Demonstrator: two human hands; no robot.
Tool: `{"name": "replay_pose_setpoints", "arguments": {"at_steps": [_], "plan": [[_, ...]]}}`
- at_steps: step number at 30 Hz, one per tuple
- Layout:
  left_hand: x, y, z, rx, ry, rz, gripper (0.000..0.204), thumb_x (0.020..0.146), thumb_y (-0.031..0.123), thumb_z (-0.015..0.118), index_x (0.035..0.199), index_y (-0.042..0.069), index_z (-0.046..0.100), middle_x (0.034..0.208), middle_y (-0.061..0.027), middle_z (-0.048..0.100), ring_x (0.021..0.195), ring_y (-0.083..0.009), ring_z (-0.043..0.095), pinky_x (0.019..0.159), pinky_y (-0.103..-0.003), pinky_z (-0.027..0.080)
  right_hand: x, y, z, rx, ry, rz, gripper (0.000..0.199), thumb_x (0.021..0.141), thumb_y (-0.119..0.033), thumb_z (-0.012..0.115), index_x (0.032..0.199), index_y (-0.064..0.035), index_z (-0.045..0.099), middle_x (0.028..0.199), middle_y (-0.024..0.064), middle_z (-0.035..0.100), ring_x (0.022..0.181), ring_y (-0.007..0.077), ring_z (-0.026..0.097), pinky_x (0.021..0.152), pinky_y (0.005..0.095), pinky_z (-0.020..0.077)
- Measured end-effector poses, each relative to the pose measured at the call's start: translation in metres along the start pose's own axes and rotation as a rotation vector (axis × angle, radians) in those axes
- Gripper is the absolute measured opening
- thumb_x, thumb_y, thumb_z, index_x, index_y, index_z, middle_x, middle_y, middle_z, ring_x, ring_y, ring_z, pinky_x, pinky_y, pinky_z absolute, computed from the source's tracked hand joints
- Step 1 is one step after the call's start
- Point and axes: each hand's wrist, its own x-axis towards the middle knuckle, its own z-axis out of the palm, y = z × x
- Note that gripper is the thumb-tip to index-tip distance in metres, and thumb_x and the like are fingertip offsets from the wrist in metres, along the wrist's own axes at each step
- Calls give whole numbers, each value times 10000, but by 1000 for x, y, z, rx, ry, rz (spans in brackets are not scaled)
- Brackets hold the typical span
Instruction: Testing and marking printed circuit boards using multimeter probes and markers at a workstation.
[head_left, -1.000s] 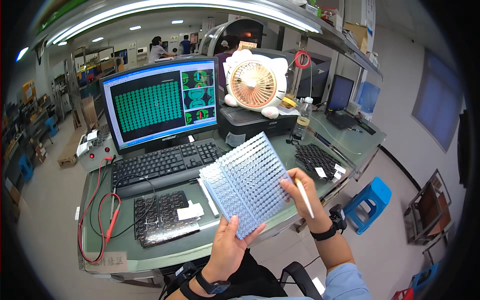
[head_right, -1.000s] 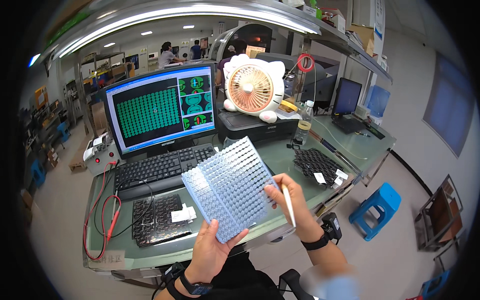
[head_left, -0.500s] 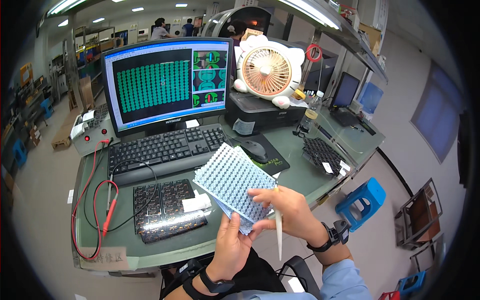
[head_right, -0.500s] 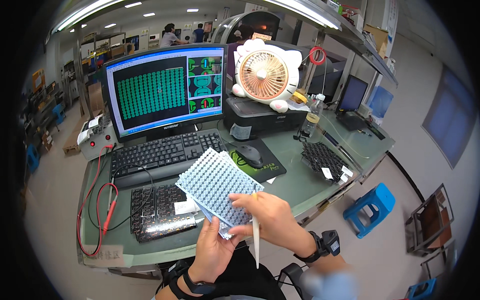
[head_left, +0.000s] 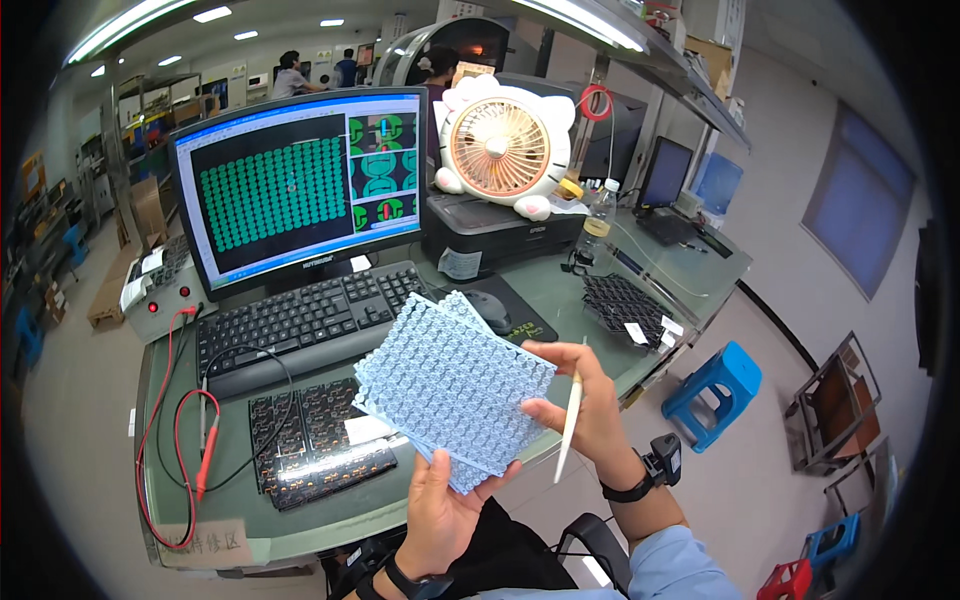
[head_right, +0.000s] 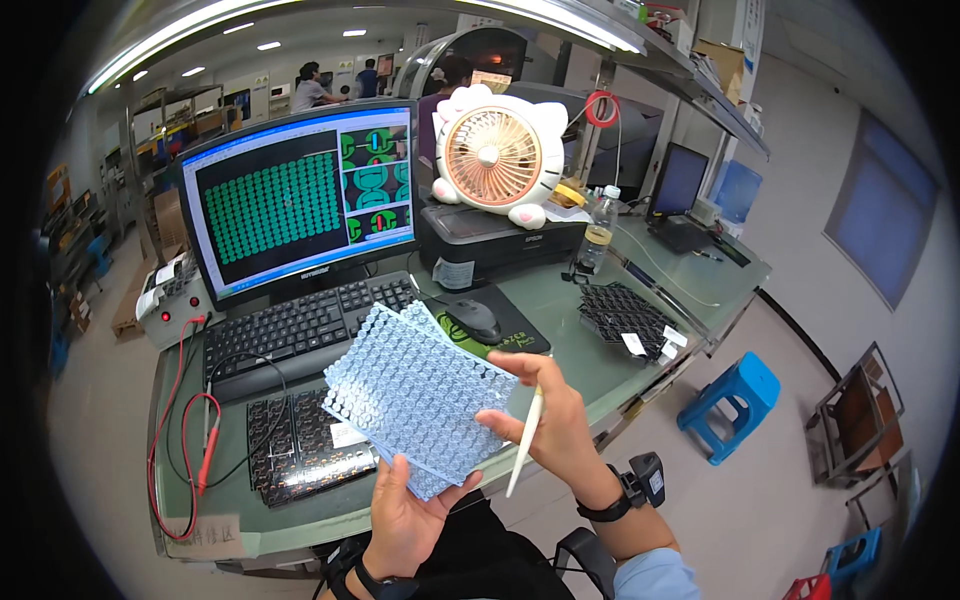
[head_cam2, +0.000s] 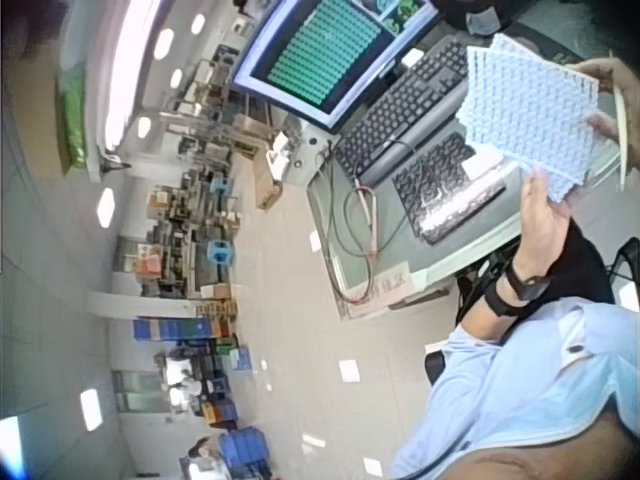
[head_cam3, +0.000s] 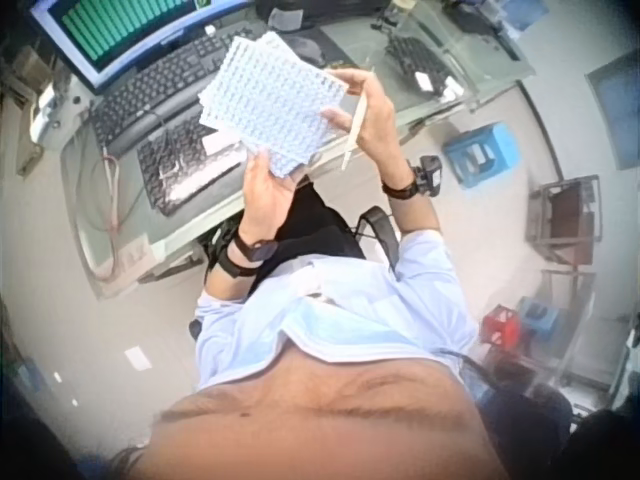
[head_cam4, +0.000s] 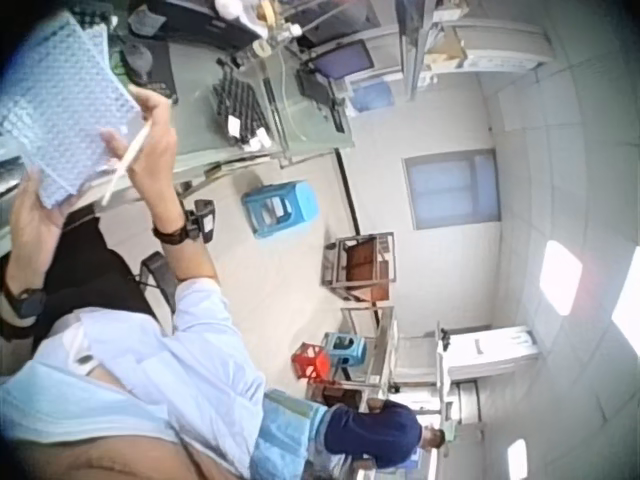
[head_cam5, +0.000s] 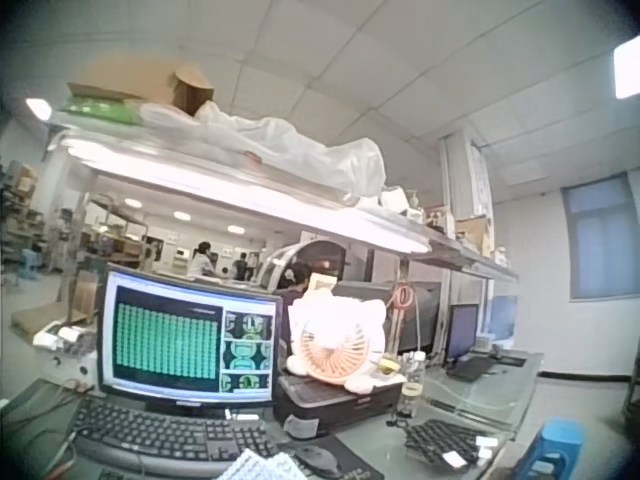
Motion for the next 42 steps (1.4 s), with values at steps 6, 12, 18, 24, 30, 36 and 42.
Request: {"name": "replay_pose_setpoints", "arguments": {"at_steps": [6, 12, 18, 24, 30, 36, 42], "plan": [[5, -7, -5, 46, 104, 29, 406, 1055, 263, 330, 1416, 84, 281, 1406, -137, 441, 1258, -302, 509, 1040, -525, 457, 7, 23, 0, 154, 90, 82, 250, 841, -110, 753, 994, -34, 572, 1049, 84, 686, 776, 72, 567, 678, 223, 454], [10, -9, -6, 93, 176, -4, 380, 1057, 271, 319, 1401, 110, 313, 1379, -123, 467, 1250, -295, 510, 1037, -523, 458, 17, 18, -9, -220, -50, -644, 222, 821, -68, 732, 951, -94, 554, 1033, 116, 699, 773, 184, 629, 690, 308, 471], [8, -6, -5, 110, 136, -54, 422, 1058, 312, 302, 1419, 94, 304, 1387, -121, 461, 1242, -265, 514, 1030, -508, 457, -7, 24, 1, -334, -407, -620, 243, 724, -134, 765, 937, -125, 648, 1078, 26, 704, 882, 216, 641, 712, 337, 472], [24, -5, 20, 354, 20, -165, 670, 989, 432, 489, 1509, 101, 227, 1454, -107, 402, 1344, -239, 392, 1082, -466, 299, -23, 56, -9, -366, -128, -640, 300, 791, -46, 733, 1060, -65, 603, 1039, 115, 689, 815, 252, 663, 690, 346, 516], [78, -9, 5, 920, 213, 300, 746, 856, 128, 673, 1476, 43, 267, 1402, -134, 392, 1305, -240, 368, 1120, -392, 260, -41, 96, -32, -57, 186, -266, 285, 818, -2, 722, 1070, -31, 590, 929, 113, 674, 757, 218, 628, 675, 301, 488], [133, -31, 3, 828, -2, 48, 693, 898, 78, 625, 1479, 61, 249, 1241, -98, 522, 1135, -181, 502, 1028, -330, 371, -52, 133, -53, 185, 170, 33, 284, 882, -73, 700, 1139, -33, 589, 927, 42, 653, 822, 121, 603, 731, 266, 490], [142, -50, 3, 838, -82, 15, 495, 926, 91, 602, 1378, 59, 403, 1191, -67, 518, 1110, -143, 511, 991, -315, 401, -48, 125, -58, 429, 131, 164, 443, 884, -115, 707, 1278, -56, 511, 1141, 79, 622, 1054, 145, 595, 928, 293, 474]]}}
